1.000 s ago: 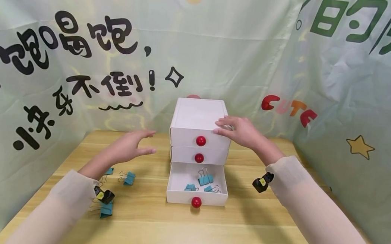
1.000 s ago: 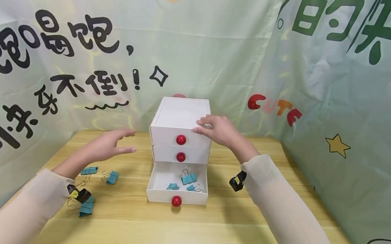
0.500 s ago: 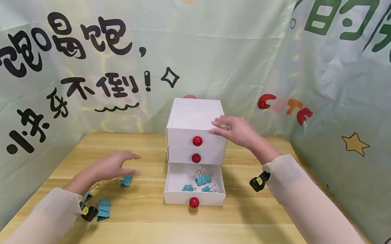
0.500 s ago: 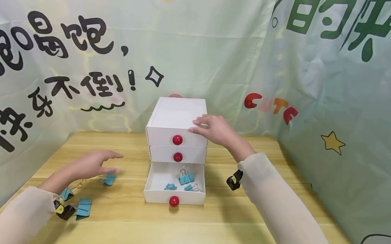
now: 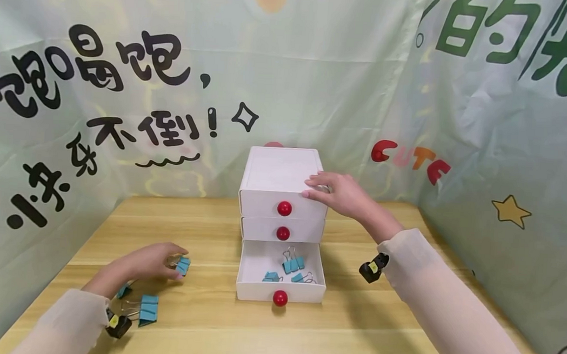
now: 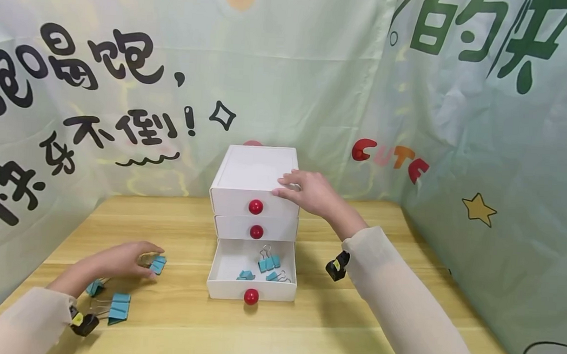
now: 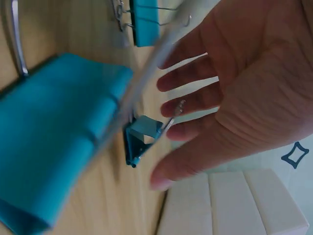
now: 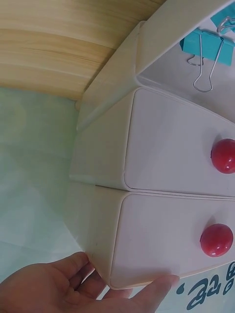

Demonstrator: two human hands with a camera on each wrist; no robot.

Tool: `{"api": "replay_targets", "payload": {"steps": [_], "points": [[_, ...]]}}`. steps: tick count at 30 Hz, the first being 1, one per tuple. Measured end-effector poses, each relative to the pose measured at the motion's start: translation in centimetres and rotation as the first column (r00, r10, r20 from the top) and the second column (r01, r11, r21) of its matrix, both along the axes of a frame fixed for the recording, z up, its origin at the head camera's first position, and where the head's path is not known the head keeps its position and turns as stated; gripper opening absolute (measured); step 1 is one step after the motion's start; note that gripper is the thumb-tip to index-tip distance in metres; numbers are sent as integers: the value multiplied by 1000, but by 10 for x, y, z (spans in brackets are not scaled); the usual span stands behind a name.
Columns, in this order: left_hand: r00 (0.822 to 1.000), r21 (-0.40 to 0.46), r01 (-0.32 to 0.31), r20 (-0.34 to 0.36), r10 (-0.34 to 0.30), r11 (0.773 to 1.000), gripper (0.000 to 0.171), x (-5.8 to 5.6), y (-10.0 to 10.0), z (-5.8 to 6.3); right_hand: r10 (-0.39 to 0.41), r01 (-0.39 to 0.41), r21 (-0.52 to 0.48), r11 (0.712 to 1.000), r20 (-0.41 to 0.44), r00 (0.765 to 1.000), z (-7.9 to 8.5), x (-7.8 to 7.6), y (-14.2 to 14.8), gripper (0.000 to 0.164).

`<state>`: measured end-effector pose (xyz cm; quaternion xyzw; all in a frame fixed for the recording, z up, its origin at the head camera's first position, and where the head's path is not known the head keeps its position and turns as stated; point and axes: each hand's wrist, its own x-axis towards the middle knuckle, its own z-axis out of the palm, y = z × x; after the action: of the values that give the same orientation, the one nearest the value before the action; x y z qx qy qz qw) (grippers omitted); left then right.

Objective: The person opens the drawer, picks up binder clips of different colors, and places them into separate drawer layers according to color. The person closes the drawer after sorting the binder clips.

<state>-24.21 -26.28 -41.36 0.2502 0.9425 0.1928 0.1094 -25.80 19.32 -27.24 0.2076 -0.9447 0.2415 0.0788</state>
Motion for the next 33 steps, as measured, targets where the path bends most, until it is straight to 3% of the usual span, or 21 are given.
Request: {"api": "replay_targets", "payload": {"steps": [5,13,21,33], "points": [[1000,-9,-1,21,1,1000,67,2,-4,-7,-6,6,-4,1000,8,1000,-1,0,-1,59],[1000,-18,-12,-23,11,1000,50,-1,-2,-11,-3,3,-10,1000,-1,1000,-3,0,-1,58],[995,-12,4,-100,-5,1000,45,1,8,-2,-8,8,-25,1000,9,1000,-1,0,0,58],[968,63,78,-245,-60,995,48,11,41,24,-10,10,-20,1000,8,1000,0,-1,-1,58]]}}
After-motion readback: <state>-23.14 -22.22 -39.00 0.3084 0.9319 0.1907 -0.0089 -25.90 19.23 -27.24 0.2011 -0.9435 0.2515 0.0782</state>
